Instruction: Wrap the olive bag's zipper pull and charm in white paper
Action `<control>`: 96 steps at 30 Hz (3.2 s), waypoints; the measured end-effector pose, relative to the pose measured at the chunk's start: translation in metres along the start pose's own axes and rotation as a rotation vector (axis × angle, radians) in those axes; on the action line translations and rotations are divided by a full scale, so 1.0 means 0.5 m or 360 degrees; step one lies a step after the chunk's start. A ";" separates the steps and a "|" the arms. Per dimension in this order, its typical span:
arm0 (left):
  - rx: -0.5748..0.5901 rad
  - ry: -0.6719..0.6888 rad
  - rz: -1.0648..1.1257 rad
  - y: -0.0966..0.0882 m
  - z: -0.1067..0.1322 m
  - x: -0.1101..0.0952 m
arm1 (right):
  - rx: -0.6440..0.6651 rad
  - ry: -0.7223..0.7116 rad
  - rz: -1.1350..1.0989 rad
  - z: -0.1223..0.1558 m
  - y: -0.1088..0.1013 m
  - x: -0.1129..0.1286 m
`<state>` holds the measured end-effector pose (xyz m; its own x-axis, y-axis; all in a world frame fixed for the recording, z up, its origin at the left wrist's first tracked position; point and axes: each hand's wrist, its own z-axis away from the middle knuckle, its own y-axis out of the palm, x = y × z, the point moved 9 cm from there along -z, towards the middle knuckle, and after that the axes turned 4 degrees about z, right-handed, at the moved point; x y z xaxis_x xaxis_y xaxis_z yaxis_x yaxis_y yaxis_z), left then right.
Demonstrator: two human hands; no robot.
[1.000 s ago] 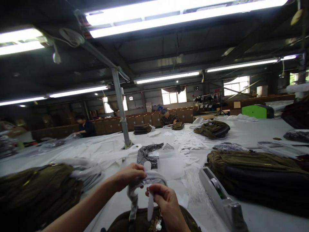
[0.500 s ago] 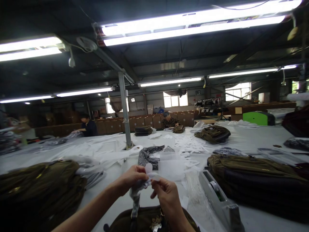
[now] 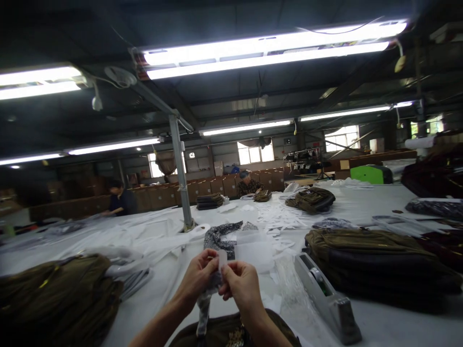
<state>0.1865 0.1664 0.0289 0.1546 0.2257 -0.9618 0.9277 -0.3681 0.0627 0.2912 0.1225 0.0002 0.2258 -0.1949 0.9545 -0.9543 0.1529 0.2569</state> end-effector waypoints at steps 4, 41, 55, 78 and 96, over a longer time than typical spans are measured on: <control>0.0056 0.0060 0.0049 0.015 0.010 -0.014 | -0.0055 0.0012 0.0011 -0.015 -0.004 -0.017; 0.0057 -0.0056 -0.0357 0.024 -0.039 -0.019 | -0.0152 -0.0217 0.0148 -0.035 -0.035 0.024; 0.0227 -0.0253 -0.0358 0.055 -0.066 0.000 | -0.0174 -0.0976 0.0932 -0.024 -0.034 0.122; -0.0443 0.0110 -0.0694 -0.106 -0.298 -0.053 | 0.0175 -0.0966 0.1834 -0.213 -0.033 -0.037; 0.0321 -0.0484 -0.1748 -0.124 -0.124 0.539 | 0.0267 -0.0283 0.2099 -0.077 -0.129 -0.341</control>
<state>0.1917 0.3057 -0.2177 -0.8150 0.2970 -0.4976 0.4359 -0.2515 -0.8641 0.3216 0.1832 -0.1732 -0.8914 -0.1191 0.4374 -0.4531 0.2056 -0.8674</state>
